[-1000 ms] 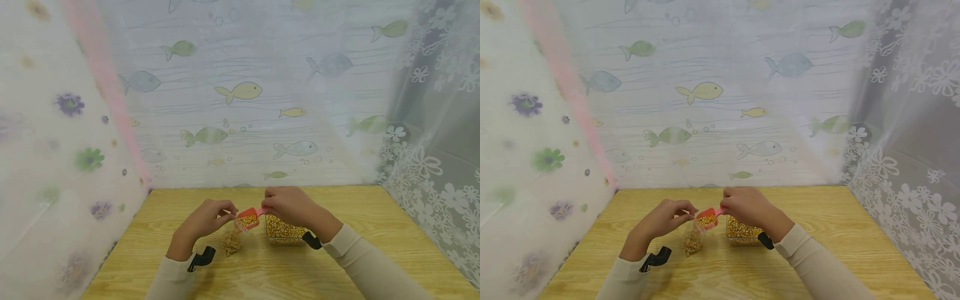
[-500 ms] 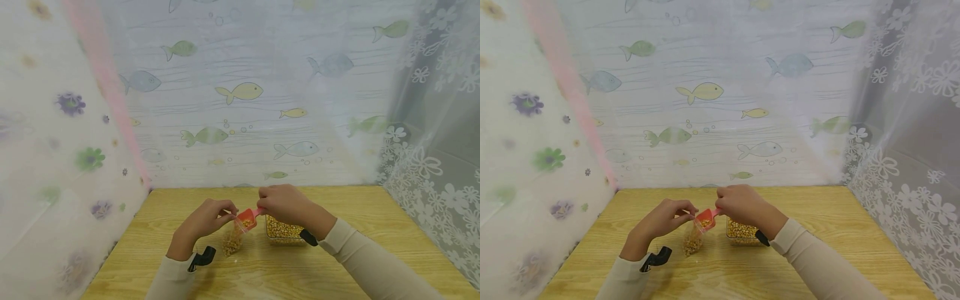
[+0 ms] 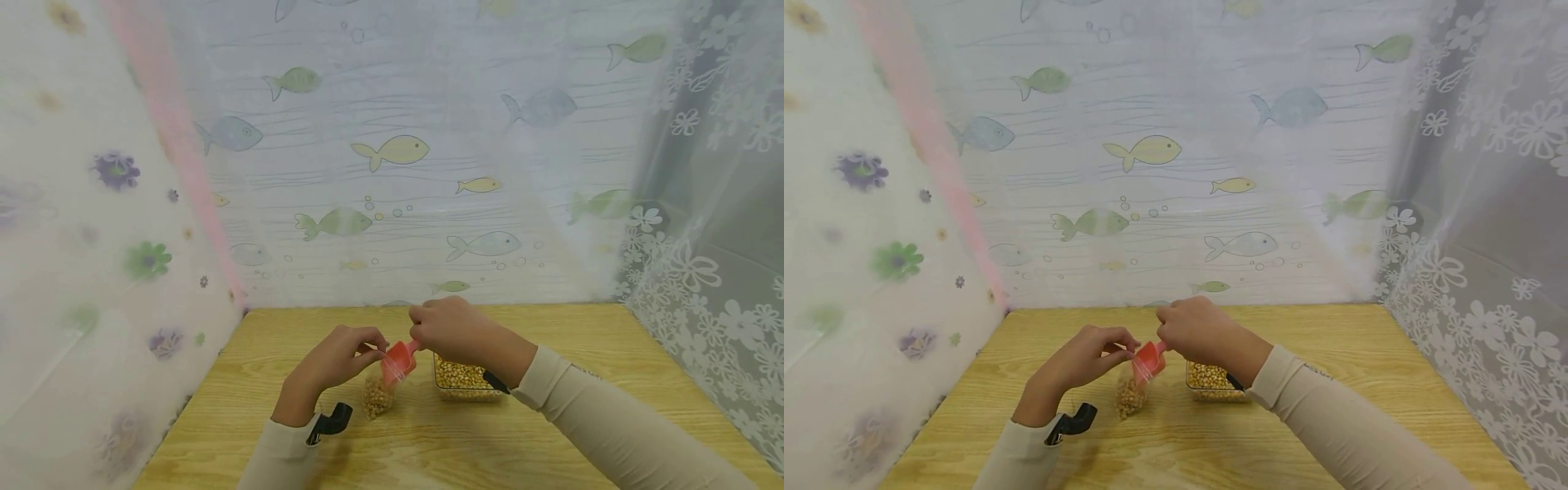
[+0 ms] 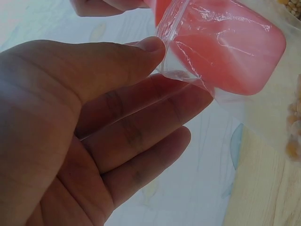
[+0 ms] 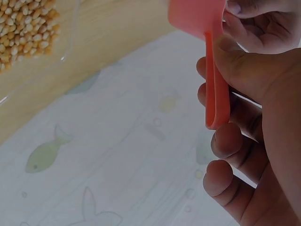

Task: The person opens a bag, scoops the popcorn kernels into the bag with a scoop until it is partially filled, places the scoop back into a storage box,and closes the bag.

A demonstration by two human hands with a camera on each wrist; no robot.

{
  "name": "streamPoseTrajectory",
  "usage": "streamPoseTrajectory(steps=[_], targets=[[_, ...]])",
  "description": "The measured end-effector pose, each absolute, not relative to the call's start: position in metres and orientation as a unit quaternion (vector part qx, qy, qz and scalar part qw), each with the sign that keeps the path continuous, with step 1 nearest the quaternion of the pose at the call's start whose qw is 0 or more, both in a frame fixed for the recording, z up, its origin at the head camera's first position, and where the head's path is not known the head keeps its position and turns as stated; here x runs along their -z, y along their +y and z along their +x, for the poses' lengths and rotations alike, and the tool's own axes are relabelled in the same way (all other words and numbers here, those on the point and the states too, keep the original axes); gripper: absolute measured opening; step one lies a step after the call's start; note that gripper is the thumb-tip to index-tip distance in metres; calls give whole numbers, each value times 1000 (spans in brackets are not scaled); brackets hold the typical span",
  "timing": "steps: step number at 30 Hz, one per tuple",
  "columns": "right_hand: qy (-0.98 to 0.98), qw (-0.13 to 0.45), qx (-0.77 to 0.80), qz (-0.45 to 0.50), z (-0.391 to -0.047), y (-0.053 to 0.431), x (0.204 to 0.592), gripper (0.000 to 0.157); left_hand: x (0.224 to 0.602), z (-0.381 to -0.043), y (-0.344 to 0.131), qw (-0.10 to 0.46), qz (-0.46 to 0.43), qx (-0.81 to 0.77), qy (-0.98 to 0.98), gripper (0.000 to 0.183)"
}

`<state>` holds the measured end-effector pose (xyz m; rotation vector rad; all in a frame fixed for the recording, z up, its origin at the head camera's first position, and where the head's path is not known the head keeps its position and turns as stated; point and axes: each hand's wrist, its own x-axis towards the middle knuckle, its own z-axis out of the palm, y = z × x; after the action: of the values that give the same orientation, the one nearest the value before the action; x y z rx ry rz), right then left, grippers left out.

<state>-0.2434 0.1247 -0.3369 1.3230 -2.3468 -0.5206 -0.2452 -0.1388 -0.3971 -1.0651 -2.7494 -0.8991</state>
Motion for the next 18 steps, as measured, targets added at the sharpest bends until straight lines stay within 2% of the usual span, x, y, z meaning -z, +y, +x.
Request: streamPoseTrajectory(steps=[9,18], targets=[[-846,194,185,461,-245,130,341,22,397,-246,-139,25,-343,293,-892,7],[-854,233,111,451,-247,157,354,21,399,-246,-141,34,-350,296,-888,5]])
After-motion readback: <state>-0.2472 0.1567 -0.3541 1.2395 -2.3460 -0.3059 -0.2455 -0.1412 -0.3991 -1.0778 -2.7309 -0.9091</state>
